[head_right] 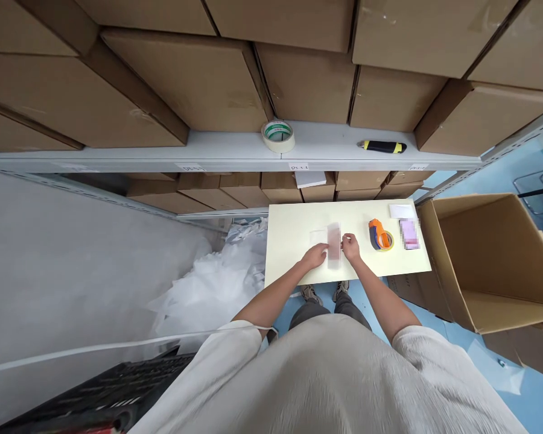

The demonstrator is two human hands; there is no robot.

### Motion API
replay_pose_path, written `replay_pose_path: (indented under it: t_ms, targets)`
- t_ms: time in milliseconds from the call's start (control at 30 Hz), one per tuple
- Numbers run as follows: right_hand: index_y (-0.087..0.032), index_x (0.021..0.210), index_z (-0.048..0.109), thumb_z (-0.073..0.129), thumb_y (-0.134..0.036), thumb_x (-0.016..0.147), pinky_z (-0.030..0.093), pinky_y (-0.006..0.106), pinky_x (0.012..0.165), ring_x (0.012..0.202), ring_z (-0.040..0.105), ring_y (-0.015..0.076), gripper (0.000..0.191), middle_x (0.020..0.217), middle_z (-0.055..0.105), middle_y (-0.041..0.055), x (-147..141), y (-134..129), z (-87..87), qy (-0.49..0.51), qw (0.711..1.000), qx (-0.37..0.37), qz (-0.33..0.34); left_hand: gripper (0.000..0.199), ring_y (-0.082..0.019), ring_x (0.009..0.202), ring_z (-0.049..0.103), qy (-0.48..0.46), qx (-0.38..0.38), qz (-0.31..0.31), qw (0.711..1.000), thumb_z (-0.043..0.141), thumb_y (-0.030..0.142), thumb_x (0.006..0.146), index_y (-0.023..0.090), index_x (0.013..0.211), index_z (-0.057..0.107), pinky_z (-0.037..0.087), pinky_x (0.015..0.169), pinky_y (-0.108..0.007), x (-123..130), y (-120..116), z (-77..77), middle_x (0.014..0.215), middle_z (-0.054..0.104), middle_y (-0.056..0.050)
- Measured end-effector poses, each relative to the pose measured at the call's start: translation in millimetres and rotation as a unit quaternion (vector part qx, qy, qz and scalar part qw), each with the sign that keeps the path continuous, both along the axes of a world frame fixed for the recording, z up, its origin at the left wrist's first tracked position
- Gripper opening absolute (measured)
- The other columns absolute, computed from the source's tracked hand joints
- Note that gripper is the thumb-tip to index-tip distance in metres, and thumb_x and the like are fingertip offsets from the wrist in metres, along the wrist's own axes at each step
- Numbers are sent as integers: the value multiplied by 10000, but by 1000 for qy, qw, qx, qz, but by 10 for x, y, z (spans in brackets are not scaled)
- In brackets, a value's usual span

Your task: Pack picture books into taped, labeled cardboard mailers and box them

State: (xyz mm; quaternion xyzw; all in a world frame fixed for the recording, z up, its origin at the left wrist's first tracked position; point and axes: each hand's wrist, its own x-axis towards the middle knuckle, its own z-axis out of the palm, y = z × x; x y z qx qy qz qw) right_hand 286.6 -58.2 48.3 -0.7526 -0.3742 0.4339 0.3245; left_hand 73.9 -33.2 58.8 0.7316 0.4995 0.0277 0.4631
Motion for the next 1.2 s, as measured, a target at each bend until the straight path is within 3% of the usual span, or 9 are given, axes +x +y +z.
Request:
replay_pose_path:
  t_ms: [100, 167, 300, 467, 600, 967, 1200]
  targets:
    - [-242, 1194, 624, 586, -553, 907, 592, 317, 699, 736, 723, 188, 424, 870, 717, 17, -181, 70, 89, 76, 997, -19, -6, 369, -253, 1309, 707, 10, 25, 130, 991, 506, 182, 1060, 210, 1355, 726, 536, 1148, -380, -106, 63, 74, 1391, 762, -111]
    - [-243, 1166, 646, 589, -473, 897, 595, 316, 710, 768, 738, 191, 359, 883, 728, 18, -264, 82, 91, 71, 997, -28, 13, 354, -235, 1187, 751, 1, 7, 203, 979, 469, 192, 1090, 224, 1349, 708, 571, 1058, -360, -198, 104, 97, 1267, 805, -90]
    - [-236, 1088, 706, 580, -367, 845, 613, 349, 765, 861, 756, 226, 304, 881, 746, 24, -332, 30, -30, -2, 997, -62, 55, 361, -215, 1125, 762, -7, -44, 265, 963, 468, 178, 1078, 252, 1356, 687, 574, 1002, -337, -343, 148, 47, 1173, 829, -55]
    - [-239, 1063, 777, 622, -312, 805, 628, 401, 870, 923, 757, 255, 309, 946, 790, 55, -365, -35, -204, -56, 991, -87, 80, 296, -250, 1210, 729, 30, -45, 250, 967, 540, 220, 1037, 233, 1264, 729, 553, 1033, -350, -396, 130, -99, 1239, 802, -102]
    - [-230, 1093, 796, 628, -306, 797, 634, 419, 879, 899, 754, 258, 349, 946, 794, 62, -421, -14, -265, -66, 992, -81, 77, 426, -270, 1297, 707, 53, -45, 263, 962, 577, 232, 1019, 145, 1430, 650, 522, 1100, -363, -415, 80, -158, 1392, 731, -187]
    - [-235, 891, 770, 684, -312, 741, 600, 341, 728, 755, 705, 224, 189, 747, 728, 14, -675, 81, -254, -82, 988, -109, 70, 493, -240, 1219, 747, -36, -88, 244, 965, 630, 141, 954, 225, 1440, 627, 580, 1058, -370, -608, -20, -172, 1386, 757, -119]
    - [-245, 790, 700, 641, -299, 701, 559, 303, 646, 686, 660, 197, 120, 711, 699, -4, -1097, 337, -218, -37, 992, -107, 56, 491, -250, 1330, 686, -25, -17, 256, 966, 600, 100, 959, 212, 1434, 649, 531, 1166, -391, -906, 27, -130, 1465, 689, -134]
